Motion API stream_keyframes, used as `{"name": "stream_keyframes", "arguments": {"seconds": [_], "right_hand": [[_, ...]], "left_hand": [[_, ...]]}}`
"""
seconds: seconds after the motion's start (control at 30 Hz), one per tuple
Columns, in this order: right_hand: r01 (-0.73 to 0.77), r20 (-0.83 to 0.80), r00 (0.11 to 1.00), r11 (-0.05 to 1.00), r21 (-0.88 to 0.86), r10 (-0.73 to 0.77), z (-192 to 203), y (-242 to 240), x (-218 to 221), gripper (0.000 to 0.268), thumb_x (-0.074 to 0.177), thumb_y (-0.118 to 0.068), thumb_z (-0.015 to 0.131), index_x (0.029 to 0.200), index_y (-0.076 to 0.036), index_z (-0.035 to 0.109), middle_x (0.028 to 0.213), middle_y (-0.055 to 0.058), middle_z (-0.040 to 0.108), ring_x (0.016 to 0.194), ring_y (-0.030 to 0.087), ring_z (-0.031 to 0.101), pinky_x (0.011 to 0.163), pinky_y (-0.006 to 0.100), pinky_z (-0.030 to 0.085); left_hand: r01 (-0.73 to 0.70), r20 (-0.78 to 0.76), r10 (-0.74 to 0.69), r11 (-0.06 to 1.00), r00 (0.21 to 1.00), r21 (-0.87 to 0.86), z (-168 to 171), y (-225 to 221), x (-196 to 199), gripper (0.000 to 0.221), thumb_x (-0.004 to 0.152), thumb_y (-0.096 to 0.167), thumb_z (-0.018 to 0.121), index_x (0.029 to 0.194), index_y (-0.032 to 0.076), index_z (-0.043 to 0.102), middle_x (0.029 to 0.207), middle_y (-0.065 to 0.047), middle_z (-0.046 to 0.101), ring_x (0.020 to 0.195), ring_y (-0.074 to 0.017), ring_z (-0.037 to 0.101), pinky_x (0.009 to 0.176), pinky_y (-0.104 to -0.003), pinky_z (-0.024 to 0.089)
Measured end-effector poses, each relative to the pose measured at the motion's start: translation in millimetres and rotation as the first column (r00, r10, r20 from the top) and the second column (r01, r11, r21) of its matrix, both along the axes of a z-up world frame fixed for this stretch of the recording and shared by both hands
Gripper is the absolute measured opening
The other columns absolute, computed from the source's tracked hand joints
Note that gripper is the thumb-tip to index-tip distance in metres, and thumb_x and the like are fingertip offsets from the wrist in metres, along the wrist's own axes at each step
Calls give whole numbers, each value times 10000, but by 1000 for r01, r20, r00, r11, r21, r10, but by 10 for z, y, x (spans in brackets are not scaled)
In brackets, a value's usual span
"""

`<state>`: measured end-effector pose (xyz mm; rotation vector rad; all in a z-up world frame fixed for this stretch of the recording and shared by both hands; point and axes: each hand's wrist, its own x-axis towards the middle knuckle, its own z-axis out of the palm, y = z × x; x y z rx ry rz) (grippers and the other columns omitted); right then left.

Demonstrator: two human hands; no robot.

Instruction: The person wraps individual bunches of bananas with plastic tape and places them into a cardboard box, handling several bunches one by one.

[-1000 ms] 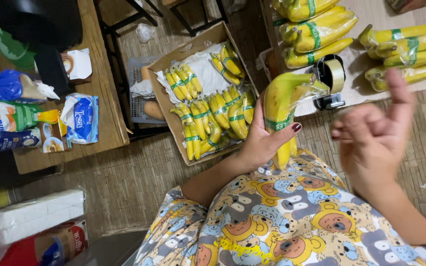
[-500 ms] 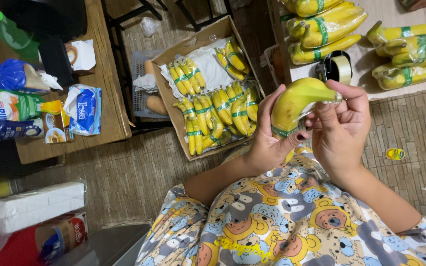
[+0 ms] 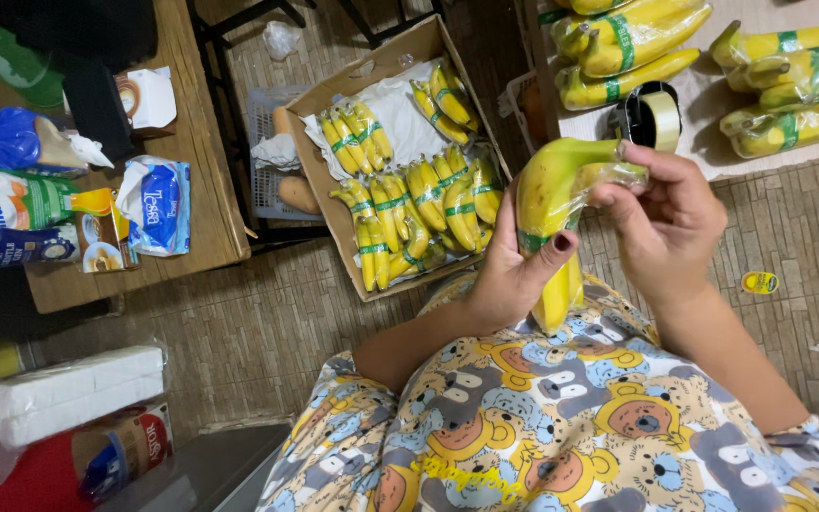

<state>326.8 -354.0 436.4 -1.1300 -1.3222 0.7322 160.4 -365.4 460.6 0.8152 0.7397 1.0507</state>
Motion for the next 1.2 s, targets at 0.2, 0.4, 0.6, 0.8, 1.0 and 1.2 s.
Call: {"name": "stream_keyframes", "arguments": {"seconds": [0.2, 0.4, 0.6, 0.8, 1.0, 1.2], "right_hand": [[-21, 413, 909, 984, 175, -53, 55, 54, 231, 309, 1044, -11, 886, 1214, 117, 662, 968, 182, 709, 727, 176, 609, 665, 292, 477], [-213, 306, 943, 943, 255, 130, -201, 244, 375, 318, 1017, -68, 782, 1209, 100, 592, 879, 146, 663, 532, 84, 422, 491, 258, 292], [-320, 94, 943, 947, -2, 319, -12, 163, 404, 288, 1065, 69, 593, 1345, 111, 539, 1224, 208, 653, 999, 202, 631, 883, 274, 516], [-222, 164, 968, 957, 185, 192, -146, 225, 384, 261, 983, -54, 772, 1002, 81, 550, 931, 223, 647, 678, 194, 486, 654, 333, 373], [-137, 300, 952, 961, 240, 61, -167, 267, 417, 484, 1016, -420, 617, 1065, 61, 642, 904, 124, 552, 751, 205, 451, 719, 370, 373], [-64, 344, 939, 975, 212, -13, 115, 245, 234, 244, 1145, 44, 742, 928, 70, 634, 935, 187, 646, 910, 313, 545, 883, 440, 420]], "left_hand": [[55, -35, -56, 998, 998, -15, -20, -28, -51, 868, 959, 368, 674, 1640, 114, 199, 1349, -72, 529, 1170, -144, 533, 1085, -309, 459], [179, -78, -209, 942, 975, -283, 196, 97, -109, 1117, 765, 551, 658, 1639, 157, 84, 1506, -224, 427, 1365, -361, 449, 1125, -496, 434], [161, 285, -56, 919, 957, -361, -249, 20, -115, 873, 905, 373, 742, 1618, 243, 255, 1353, -212, 545, 1110, -366, 624, 839, -501, 577], [272, 312, -151, 879, 938, -392, -224, -7, -78, 788, 946, 486, 663, 1567, 211, 265, 1351, -252, 541, 1045, -410, 671, 787, -535, 608], [297, 338, -164, 871, 927, -391, -260, 48, -86, 887, 910, 460, 714, 1611, 260, 207, 1378, -222, 482, 1027, -400, 636, 806, -561, 592], [213, 37, -215, 903, 976, -373, -217, 120, -41, 1074, 782, 488, 704, 1648, 192, 142, 1359, -225, 490, 1037, -341, 571, 836, -486, 560]]}}
